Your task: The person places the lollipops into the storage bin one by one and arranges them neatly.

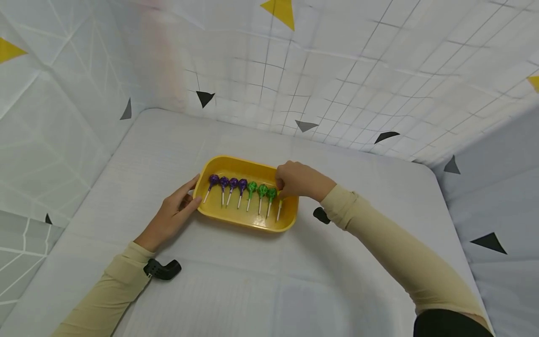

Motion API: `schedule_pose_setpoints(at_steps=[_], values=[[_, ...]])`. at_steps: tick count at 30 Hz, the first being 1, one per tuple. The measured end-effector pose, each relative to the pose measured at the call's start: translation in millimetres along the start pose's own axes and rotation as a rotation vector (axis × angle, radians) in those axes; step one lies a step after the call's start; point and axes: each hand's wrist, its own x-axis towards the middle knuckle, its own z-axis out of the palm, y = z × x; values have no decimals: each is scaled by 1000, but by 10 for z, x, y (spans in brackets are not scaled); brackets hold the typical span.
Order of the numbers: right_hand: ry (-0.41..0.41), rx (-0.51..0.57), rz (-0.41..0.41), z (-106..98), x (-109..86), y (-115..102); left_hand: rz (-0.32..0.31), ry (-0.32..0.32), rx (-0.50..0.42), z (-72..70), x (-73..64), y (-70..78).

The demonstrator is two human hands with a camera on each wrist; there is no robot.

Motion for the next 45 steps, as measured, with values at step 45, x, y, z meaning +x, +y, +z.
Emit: schedule_pose_setpoints(at_steps=[45], values=[[29,-206,53,138,67,-104,-10,-8,7,-8,-14,30]])
